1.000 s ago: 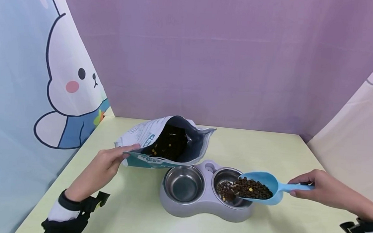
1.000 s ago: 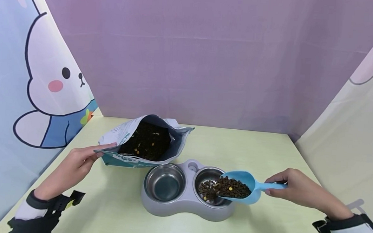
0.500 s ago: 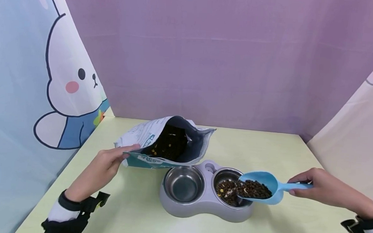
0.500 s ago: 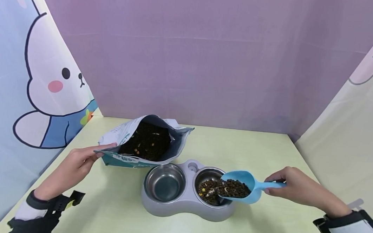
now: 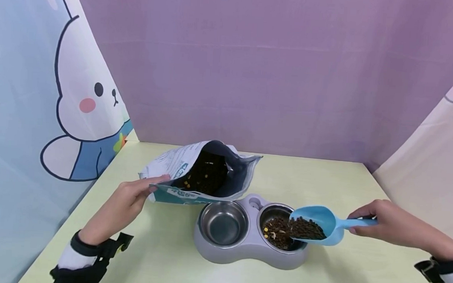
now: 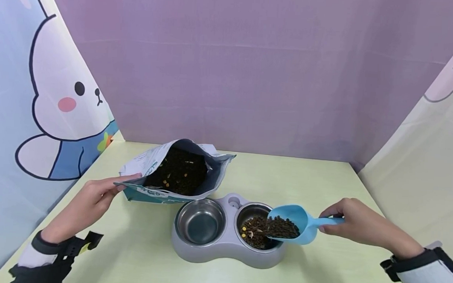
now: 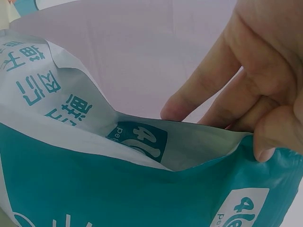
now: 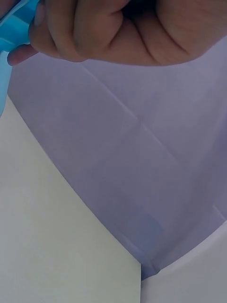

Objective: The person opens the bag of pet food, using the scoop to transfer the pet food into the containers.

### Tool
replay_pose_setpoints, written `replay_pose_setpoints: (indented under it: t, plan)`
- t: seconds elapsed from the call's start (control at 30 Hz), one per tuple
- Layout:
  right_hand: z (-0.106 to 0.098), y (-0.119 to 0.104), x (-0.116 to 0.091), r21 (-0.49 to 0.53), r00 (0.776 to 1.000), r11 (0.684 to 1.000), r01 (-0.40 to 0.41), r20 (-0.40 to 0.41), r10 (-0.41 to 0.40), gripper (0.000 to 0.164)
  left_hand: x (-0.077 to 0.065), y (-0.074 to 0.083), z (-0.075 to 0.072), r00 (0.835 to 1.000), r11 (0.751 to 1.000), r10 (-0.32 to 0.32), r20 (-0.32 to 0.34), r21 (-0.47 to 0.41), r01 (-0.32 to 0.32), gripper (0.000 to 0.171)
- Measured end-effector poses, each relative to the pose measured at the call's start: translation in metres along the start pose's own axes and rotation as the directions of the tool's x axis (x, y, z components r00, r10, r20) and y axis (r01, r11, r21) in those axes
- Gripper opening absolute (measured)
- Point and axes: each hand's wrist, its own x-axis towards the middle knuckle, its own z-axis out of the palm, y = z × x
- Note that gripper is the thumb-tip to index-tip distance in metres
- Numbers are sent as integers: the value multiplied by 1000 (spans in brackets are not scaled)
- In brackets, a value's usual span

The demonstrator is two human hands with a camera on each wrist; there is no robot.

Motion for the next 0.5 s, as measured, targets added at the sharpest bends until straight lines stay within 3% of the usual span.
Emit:
replay_pose_setpoints:
  t: [0.5]
  plan:
    - [-10,-25,17,-79,998,997,5,65,0,6,-1,1,0,1000,1000,5,0,-16,-5,45]
